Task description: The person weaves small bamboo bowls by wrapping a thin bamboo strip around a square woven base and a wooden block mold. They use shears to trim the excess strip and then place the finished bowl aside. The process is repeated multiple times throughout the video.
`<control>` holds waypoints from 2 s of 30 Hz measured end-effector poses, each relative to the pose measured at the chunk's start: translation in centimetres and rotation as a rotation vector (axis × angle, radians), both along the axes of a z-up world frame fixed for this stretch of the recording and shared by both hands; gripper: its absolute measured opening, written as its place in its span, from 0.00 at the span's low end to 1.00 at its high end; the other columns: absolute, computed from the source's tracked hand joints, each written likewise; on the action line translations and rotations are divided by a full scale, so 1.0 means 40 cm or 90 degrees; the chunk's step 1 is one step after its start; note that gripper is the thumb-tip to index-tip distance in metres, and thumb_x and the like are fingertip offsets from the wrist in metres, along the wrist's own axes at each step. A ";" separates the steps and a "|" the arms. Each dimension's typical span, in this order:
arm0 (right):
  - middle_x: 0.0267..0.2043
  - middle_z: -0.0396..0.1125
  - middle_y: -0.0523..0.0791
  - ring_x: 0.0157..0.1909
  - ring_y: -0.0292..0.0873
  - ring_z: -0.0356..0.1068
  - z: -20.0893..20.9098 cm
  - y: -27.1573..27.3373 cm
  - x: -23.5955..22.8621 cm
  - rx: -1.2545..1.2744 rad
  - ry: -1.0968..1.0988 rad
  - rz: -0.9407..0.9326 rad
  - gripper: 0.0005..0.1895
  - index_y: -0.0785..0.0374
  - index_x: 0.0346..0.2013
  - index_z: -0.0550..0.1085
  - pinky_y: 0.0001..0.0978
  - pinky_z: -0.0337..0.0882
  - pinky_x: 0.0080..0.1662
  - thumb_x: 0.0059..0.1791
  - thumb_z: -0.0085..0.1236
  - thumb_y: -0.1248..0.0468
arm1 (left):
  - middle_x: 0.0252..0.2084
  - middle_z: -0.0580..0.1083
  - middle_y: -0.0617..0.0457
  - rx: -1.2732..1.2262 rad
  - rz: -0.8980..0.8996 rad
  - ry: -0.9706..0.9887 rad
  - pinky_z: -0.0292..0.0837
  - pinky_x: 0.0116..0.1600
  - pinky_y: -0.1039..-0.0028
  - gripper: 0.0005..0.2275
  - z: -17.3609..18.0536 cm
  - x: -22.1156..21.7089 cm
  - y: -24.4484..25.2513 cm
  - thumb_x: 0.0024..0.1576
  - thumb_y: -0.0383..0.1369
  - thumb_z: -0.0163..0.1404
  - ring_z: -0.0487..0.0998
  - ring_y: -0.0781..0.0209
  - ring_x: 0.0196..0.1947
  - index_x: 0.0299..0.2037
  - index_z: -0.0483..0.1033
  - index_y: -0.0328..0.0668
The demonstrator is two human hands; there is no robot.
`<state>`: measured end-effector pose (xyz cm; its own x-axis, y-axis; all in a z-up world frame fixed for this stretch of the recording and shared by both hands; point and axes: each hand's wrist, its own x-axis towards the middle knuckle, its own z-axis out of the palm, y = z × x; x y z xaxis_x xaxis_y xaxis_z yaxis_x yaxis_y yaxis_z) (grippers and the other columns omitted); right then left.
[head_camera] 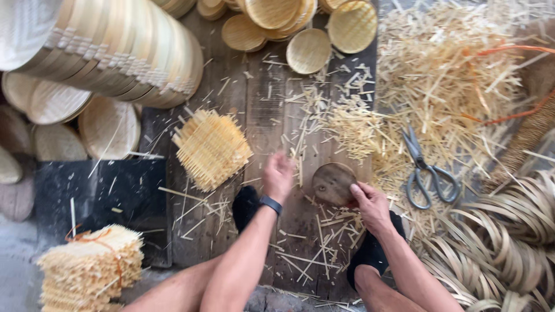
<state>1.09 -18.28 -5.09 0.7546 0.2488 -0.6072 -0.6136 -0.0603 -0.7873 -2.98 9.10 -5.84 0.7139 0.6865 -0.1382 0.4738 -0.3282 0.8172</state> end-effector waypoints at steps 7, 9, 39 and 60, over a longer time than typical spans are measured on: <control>0.32 0.73 0.49 0.29 0.40 0.71 -0.008 -0.018 -0.016 0.029 0.060 -0.004 0.18 0.73 0.43 0.78 0.31 0.73 0.35 0.54 0.58 0.57 | 0.51 0.74 0.40 0.340 0.297 0.276 0.68 0.58 0.54 0.12 0.031 -0.147 0.532 0.55 0.36 0.61 0.71 0.43 0.56 0.45 0.80 0.41; 0.32 0.72 0.48 0.30 0.39 0.71 -0.022 -0.024 -0.020 0.026 0.074 -0.006 0.18 0.71 0.43 0.78 0.31 0.73 0.35 0.54 0.57 0.55 | 0.46 0.77 0.42 0.214 0.257 0.363 0.71 0.58 0.56 0.10 0.013 -0.199 0.587 0.54 0.38 0.61 0.75 0.44 0.52 0.42 0.81 0.44; 0.41 0.76 0.47 0.41 0.36 0.75 0.056 -0.025 0.045 -0.061 -0.049 -0.011 0.16 0.68 0.47 0.74 0.27 0.78 0.45 0.48 0.65 0.66 | 0.35 0.82 0.49 -0.418 -0.024 0.026 0.76 0.40 0.79 0.09 0.033 -0.017 -0.109 0.51 0.25 0.65 0.79 0.68 0.32 0.39 0.80 0.32; 0.44 0.69 0.50 0.47 0.49 0.69 0.408 -0.829 0.009 -0.870 -0.397 -0.161 0.13 0.64 0.46 0.77 0.43 0.71 0.52 0.50 0.69 0.62 | 0.43 0.73 0.50 -0.306 0.024 0.047 0.72 0.34 0.75 0.28 0.051 -0.017 -0.037 0.54 0.29 0.63 0.75 0.63 0.34 0.62 0.63 0.33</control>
<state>1.43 -51.45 11.21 0.9046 -0.3934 0.1639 -0.3205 -0.8815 -0.3467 -3.64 7.61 -3.81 0.6658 0.5581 -0.4952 0.5406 0.0966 0.8357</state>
